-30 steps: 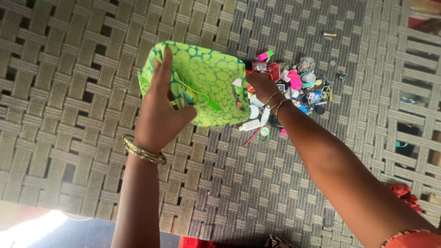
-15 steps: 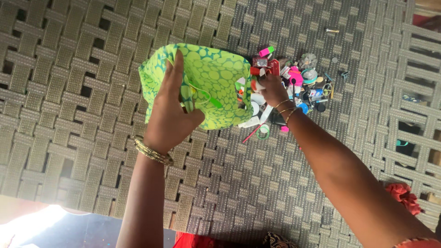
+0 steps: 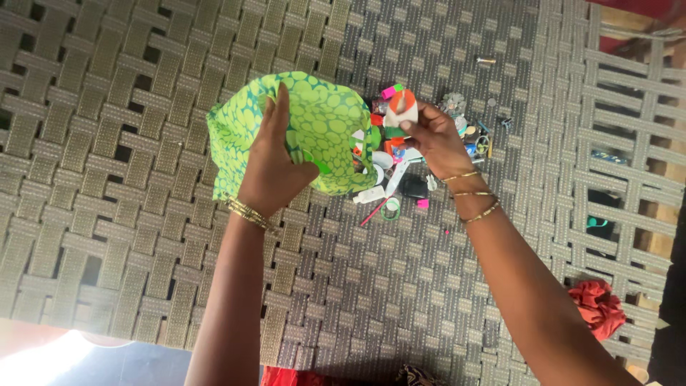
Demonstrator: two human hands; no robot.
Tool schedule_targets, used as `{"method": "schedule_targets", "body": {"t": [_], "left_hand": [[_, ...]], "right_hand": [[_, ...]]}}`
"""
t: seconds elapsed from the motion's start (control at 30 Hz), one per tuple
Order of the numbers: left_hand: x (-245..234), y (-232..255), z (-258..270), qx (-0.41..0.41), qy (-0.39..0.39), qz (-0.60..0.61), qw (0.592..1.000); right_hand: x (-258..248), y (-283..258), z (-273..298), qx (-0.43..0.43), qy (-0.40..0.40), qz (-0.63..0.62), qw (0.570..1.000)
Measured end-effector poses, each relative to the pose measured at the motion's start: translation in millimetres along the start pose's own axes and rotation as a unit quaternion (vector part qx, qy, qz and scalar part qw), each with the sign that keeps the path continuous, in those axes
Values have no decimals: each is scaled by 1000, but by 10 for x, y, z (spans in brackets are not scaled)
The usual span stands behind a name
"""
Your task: The person gathers crumpled papers and a small cloth from a woven cot and places them into a white bucket. Then the person opens a green patterned bag and begins picking up small items such as a cable, a pen, and a small bottle, placing them into the bag.
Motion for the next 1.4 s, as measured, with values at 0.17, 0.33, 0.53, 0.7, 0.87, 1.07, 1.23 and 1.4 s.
{"method": "schedule_targets", "body": {"t": [0.17,0.33,0.53,0.7,0.87,1.07,1.23,1.4], "left_hand": [[87,-19,-51,9,3,-19,1000],[127,-4,-36,12,-4,-4,1000],[-70,20,7,6,21,-15,1000],[-346,74,79,-9,40,-6,999],[-484,109,167,-35,24,94,995],[-523,205,193,-13,17,77,997],[-531,276,234,-32,-8,114,993],[-561,275,264,-67,-18,135,988]], "right_hand": [[535,-484,154,-12,-58,-78,995],[1088,-321,65,-2,-131,-52,990],[1575,-40,-47,-49,-214,-13,976],[1042,-473,-68,-63,-110,-9,992],[-242,-128,-212,-22,80,-3,997],[-1403,1295,-372,-84,104,321,938],[-1206,1421,-544,-239,33,601,762],[-861,1340,-796,-154,38,625,764]]}}
Point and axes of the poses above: each hand's wrist, its own z-axis away from the middle knuckle, its own x-axis out of the palm, y = z × x, the point moved 6 cm from there along -z, towards the middle knuckle, and after that the axes turned 6 degrees about -x, right-handed, at the moved point
